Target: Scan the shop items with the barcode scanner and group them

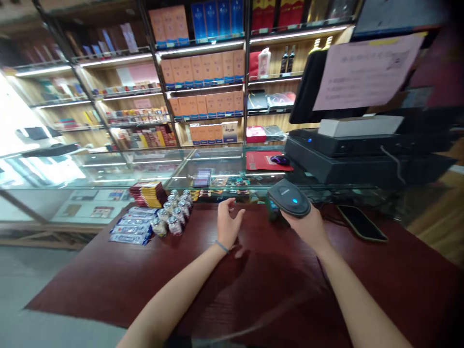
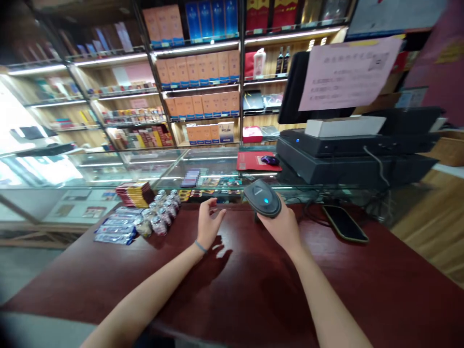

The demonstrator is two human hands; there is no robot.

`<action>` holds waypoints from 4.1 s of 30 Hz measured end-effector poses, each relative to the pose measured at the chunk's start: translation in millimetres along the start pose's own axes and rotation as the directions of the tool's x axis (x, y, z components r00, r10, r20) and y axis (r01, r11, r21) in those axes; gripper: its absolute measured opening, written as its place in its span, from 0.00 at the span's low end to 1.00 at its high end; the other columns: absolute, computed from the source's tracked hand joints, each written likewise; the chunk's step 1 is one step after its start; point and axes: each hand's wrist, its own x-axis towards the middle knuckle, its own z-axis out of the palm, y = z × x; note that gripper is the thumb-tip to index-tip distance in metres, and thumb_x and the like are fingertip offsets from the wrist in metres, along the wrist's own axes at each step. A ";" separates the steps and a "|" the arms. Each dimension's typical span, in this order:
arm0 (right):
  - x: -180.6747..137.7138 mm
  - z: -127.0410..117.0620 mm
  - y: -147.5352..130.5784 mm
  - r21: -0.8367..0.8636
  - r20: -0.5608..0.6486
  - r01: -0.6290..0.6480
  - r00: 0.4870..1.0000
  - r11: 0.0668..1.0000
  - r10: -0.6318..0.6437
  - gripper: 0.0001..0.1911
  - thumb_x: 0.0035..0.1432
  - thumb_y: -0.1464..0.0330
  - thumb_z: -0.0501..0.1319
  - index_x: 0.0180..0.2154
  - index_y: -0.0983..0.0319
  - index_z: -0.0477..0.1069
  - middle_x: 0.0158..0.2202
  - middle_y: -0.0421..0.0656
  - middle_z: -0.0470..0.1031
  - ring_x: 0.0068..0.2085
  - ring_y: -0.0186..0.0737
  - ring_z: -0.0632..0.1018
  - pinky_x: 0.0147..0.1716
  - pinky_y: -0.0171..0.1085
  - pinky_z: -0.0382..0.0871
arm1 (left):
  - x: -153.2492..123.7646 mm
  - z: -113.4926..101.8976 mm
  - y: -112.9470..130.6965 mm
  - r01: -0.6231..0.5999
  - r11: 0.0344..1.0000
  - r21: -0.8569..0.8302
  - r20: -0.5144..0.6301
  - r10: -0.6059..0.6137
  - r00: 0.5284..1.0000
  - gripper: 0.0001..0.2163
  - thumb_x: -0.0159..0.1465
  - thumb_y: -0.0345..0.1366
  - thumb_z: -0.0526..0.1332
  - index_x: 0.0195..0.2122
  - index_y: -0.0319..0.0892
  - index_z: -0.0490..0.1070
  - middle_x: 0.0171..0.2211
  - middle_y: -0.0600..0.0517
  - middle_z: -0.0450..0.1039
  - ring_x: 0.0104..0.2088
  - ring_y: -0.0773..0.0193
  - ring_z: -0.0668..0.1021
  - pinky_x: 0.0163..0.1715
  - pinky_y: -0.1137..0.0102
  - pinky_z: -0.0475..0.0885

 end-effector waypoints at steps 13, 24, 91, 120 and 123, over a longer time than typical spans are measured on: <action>-63.8 80.7 -39.9 0.117 0.335 0.076 0.935 0.990 -0.112 0.17 0.51 0.61 0.65 0.43 0.57 0.70 0.37 0.47 0.84 0.38 0.49 0.85 0.35 0.38 0.77 | -14.2 -191.7 -14.7 -0.075 0.844 0.530 -0.250 0.240 0.938 0.21 0.62 0.35 0.67 0.56 0.45 0.68 0.53 0.44 0.67 0.56 0.52 0.70 0.53 0.59 0.72; -90.0 88.1 -49.2 0.085 0.555 0.239 0.795 0.967 -0.245 0.15 0.55 0.65 0.60 0.46 0.56 0.64 0.35 0.45 0.82 0.34 0.51 0.85 0.31 0.38 0.74 | -27.5 -199.6 -38.8 -0.056 0.746 0.663 -0.094 0.158 0.983 0.32 0.61 0.28 0.64 0.66 0.44 0.56 0.61 0.39 0.59 0.64 0.47 0.64 0.64 0.49 0.61; -6.6 7.8 -5.0 -0.048 0.121 0.031 0.992 0.998 -0.025 0.20 0.51 0.63 0.65 0.47 0.56 0.66 0.36 0.44 0.82 0.37 0.49 0.83 0.38 0.41 0.75 | 24.0 -40.0 -15.9 0.546 0.788 -0.285 0.397 -0.421 0.815 0.35 0.56 0.45 0.72 0.61 0.51 0.57 0.42 0.50 0.75 0.37 0.62 0.80 0.37 0.64 0.79; 9.2 -21.4 16.2 0.081 -0.122 -0.056 0.990 0.995 0.065 0.18 0.50 0.64 0.66 0.44 0.58 0.68 0.38 0.47 0.81 0.43 0.48 0.82 0.44 0.42 0.76 | 49.0 108.3 -96.3 0.106 0.989 0.102 0.314 -0.133 0.940 0.16 0.61 0.26 0.63 0.48 0.44 0.62 0.41 0.48 0.75 0.42 0.59 0.80 0.44 0.65 0.73; 9.3 -19.6 18.9 0.092 -0.121 -0.049 0.991 0.995 0.060 0.18 0.50 0.64 0.67 0.43 0.58 0.68 0.37 0.47 0.81 0.43 0.48 0.83 0.43 0.41 0.76 | 47.6 107.6 -96.5 0.071 0.988 0.134 0.316 -0.111 0.942 0.16 0.61 0.26 0.63 0.48 0.44 0.61 0.42 0.47 0.75 0.42 0.59 0.79 0.45 0.64 0.73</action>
